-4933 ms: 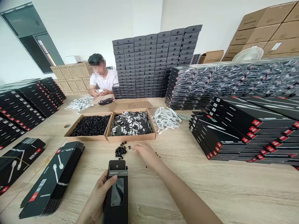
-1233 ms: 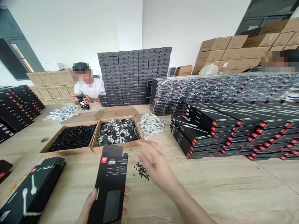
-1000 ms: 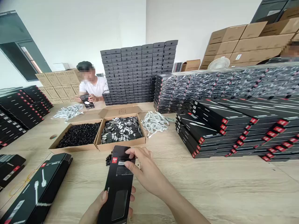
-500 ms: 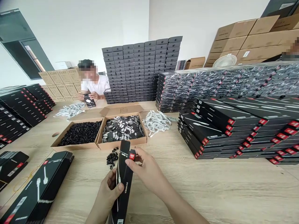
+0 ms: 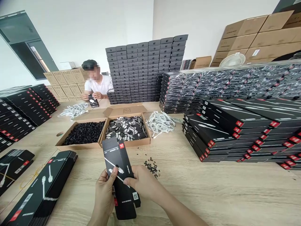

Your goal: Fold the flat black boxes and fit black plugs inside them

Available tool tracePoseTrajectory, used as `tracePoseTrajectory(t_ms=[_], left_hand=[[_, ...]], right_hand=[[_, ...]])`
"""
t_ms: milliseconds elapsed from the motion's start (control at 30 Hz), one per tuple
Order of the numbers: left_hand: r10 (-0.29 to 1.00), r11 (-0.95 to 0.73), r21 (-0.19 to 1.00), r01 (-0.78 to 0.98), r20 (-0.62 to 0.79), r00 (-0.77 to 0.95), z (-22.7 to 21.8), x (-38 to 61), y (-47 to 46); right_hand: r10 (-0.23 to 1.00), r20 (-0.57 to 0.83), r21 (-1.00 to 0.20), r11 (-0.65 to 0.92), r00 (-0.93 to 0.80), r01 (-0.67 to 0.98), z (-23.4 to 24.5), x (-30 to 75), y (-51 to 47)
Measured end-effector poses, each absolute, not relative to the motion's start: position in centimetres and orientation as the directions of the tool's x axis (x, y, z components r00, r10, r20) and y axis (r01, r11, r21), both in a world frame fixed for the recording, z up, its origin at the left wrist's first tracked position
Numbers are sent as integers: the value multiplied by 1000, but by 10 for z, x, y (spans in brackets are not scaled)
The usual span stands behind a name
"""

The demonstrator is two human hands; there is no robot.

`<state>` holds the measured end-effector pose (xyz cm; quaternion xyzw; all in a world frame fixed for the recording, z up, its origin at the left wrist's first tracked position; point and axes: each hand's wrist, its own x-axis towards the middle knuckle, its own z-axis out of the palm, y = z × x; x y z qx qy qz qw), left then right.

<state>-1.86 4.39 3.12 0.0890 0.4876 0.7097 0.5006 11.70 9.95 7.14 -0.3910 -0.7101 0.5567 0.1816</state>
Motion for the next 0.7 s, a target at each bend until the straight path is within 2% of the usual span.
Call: tracePoseTrajectory(t_ms=[100,267,333,433,500,533,600,700], left_hand=[[774,-50,761,-647,-380,-507,32,-20,46],[764,-69,752,-655,-383,-519,34,-20,48],[792,-29,780,-625,-363,-490,36,-20,48],[823,25,817,-576,-344,-453,39,-20,46],[817,56,823,-565,-363,-448,41,-22,44],[810,80,829,-553,-377,-448,42,-23,42],[806,124,853,-507,-385,-450,44,-26,39],[861,171,889,-425,-345,-375,44,-28,32]], right_hand=[[803,-94,-884,205,-589,420,73,115,98],[776,-44,-785,363,-629,503,80,119,91],[800,-15,-656,445,-600,610,77,119,84],[829,30,-338,535,-559,775,67,115,64],[808,41,-197,583,-587,788,63,112,51],[781,38,-196,617,-623,762,64,112,47],[745,56,-309,646,-665,698,72,114,45],[849,126,-565,486,-513,666,94,121,61]])
